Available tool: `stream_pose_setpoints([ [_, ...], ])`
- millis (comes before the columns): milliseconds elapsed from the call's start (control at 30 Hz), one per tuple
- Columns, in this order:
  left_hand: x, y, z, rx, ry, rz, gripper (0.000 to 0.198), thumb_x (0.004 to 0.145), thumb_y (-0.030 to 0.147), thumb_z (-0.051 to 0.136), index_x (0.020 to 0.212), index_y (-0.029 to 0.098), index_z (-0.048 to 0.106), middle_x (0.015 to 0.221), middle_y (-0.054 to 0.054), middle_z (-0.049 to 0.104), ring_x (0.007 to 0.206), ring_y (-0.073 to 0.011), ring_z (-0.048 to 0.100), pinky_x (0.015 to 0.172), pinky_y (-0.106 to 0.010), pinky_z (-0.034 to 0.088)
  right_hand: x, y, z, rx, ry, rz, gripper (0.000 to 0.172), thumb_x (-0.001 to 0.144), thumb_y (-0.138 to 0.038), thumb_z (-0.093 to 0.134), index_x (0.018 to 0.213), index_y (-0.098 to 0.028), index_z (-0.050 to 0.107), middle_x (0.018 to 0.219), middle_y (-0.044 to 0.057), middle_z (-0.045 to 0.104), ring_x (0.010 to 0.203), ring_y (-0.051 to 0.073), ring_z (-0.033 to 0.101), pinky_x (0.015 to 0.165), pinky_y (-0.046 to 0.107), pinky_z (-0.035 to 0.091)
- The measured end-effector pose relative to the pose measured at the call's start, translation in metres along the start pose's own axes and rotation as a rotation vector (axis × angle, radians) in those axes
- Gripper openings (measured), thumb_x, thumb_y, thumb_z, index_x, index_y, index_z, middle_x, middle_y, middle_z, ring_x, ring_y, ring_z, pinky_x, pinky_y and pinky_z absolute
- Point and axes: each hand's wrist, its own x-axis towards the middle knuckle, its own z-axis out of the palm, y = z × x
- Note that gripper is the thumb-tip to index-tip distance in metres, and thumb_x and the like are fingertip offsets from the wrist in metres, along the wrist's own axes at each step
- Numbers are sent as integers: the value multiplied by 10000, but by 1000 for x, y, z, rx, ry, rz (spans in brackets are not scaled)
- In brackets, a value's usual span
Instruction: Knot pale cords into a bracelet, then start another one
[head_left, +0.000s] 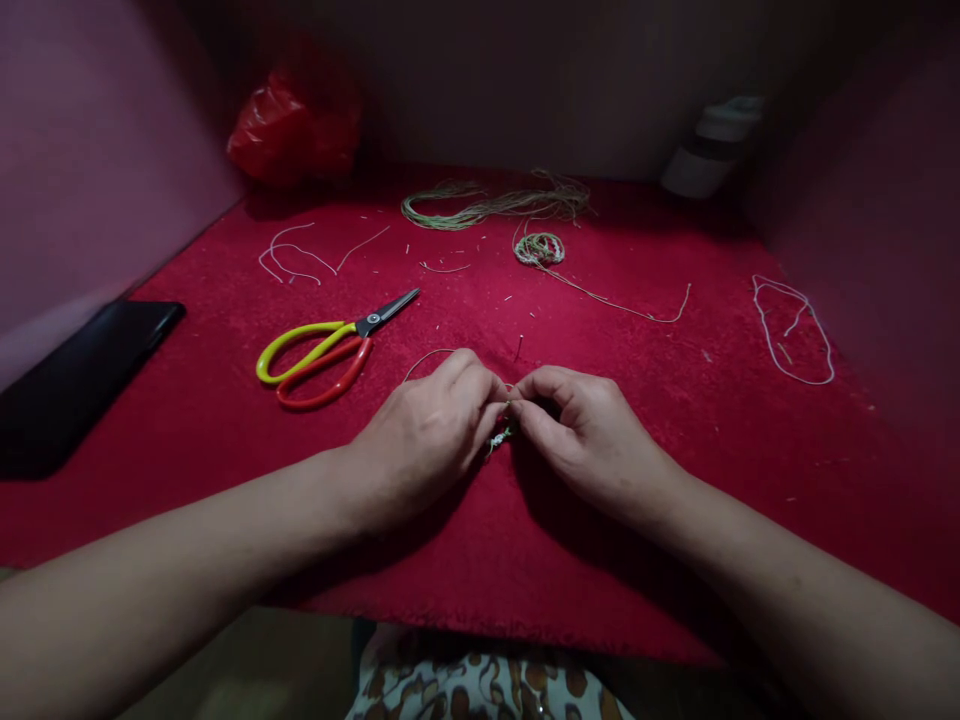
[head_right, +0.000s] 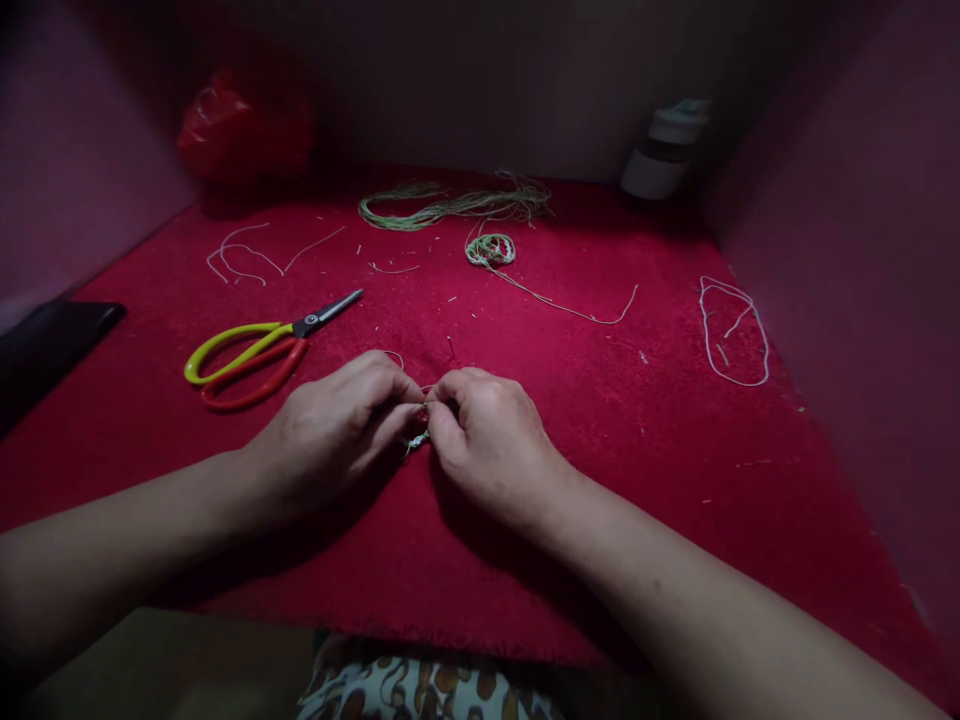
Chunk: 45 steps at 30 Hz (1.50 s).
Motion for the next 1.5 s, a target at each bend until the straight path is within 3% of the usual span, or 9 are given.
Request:
stream_pose_setpoints([
  [233,-6,3,0,244,39,145,248,914,201,376,849,102,593,781,-73,546,638,-141,540,486,-233,399,0,3,0,-47,-27,-29,156,840,-170,471,775,-132,608,755,72,630,677,152,552,641,267,397],
  [367,-4,4,1,270,66,182,238,891,174,395,801,101,602,743,-68,541,600,-143,522,457,-235,379,0,4,1,-80,-34,-26,143,840,-168,476,748,-146,582,728,59,613,650,146,537,619,263,388],
  [533,3,0,-1,-47,18,53,142,833,156,468,795,100,593,762,-51,567,653,-121,530,574,-226,423,0,3,3,-91,-25,-20,126,834,-163,485,743,-149,571,721,54,609,649,147,538,618,263,387],
  [733,11,-1,-12,-506,-208,-340,105,779,172,497,762,131,592,679,1,593,605,-95,526,556,-198,398,-1,3,3,-63,1,-25,109,826,-145,487,814,-141,595,777,61,630,692,151,558,643,266,403],
  [833,14,2,-15,-614,-272,-441,123,781,197,488,768,129,590,669,0,600,596,-100,534,543,-201,398,-2,2,3,-1,64,-50,92,802,-109,491,832,-139,573,755,40,621,671,131,550,629,243,403],
  [1100,15,5,-16,-654,-237,-459,132,772,207,499,744,120,595,655,3,595,585,-89,510,544,-191,396,-7,-4,4,-46,153,-67,83,733,-102,538,732,-127,617,689,35,604,634,123,528,603,235,387],
  [1333,15,4,-16,-624,-232,-415,133,785,188,487,759,125,602,679,-2,615,606,-92,536,566,-193,404,-5,-2,2,-62,102,-46,105,751,-124,528,695,-120,618,662,36,596,605,114,505,586,234,363],
  [1500,14,3,-17,-540,-246,-336,152,827,193,451,766,136,578,696,-6,607,621,-96,548,595,-203,410,0,0,-5,28,-13,45,132,773,-133,488,699,-138,597,608,2,564,568,100,479,567,224,342],
])
